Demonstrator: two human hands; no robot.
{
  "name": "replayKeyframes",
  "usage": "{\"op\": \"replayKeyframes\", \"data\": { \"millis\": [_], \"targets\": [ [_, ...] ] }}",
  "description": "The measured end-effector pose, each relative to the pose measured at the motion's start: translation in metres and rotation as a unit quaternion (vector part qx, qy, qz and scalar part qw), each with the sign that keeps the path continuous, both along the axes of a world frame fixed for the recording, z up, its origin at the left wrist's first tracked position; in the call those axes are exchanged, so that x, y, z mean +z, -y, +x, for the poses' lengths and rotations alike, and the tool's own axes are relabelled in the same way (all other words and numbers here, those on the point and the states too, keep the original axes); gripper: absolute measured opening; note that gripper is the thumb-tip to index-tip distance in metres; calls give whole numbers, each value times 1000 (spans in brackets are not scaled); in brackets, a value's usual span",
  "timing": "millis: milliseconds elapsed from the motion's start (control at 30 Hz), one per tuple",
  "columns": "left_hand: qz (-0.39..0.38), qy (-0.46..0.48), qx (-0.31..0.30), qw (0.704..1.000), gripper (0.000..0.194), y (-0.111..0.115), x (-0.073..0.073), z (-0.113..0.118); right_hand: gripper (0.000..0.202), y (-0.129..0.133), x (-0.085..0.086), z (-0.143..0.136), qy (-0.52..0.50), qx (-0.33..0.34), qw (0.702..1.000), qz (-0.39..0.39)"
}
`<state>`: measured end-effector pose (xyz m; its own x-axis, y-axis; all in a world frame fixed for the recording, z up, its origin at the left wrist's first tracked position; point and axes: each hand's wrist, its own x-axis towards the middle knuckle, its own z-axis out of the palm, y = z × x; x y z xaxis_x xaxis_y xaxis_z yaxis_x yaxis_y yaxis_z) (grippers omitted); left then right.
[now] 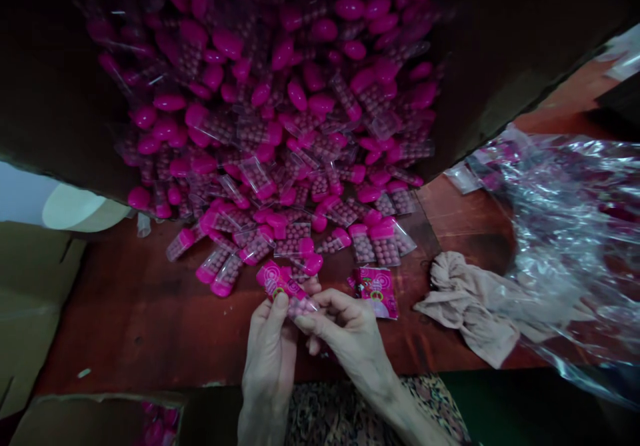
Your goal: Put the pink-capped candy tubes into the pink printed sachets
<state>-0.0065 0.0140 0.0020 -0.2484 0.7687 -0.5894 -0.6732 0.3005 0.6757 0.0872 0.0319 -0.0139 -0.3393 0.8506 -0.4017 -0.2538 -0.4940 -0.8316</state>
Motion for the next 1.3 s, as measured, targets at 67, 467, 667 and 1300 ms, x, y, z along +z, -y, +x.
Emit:
{"op": "replayKeyframes", "data": {
  "millis": [67, 467, 667, 1300],
  "targets": [
    [6, -2, 7, 1000, 28, 1, 0, -1, 25, 0, 0, -1, 1, 6, 1000, 5],
    [28, -15, 27, 999, 25, 3, -1, 10, 24, 4, 11, 3, 84, -4, 993, 80],
    [34, 6, 27, 999, 25, -2, 0, 4, 22, 3, 7, 3, 86, 0, 992, 88],
    [55, -22, 20, 998, 13, -1, 4, 17, 17, 0, 3, 4, -33, -54, 998, 30]
  ]
}}
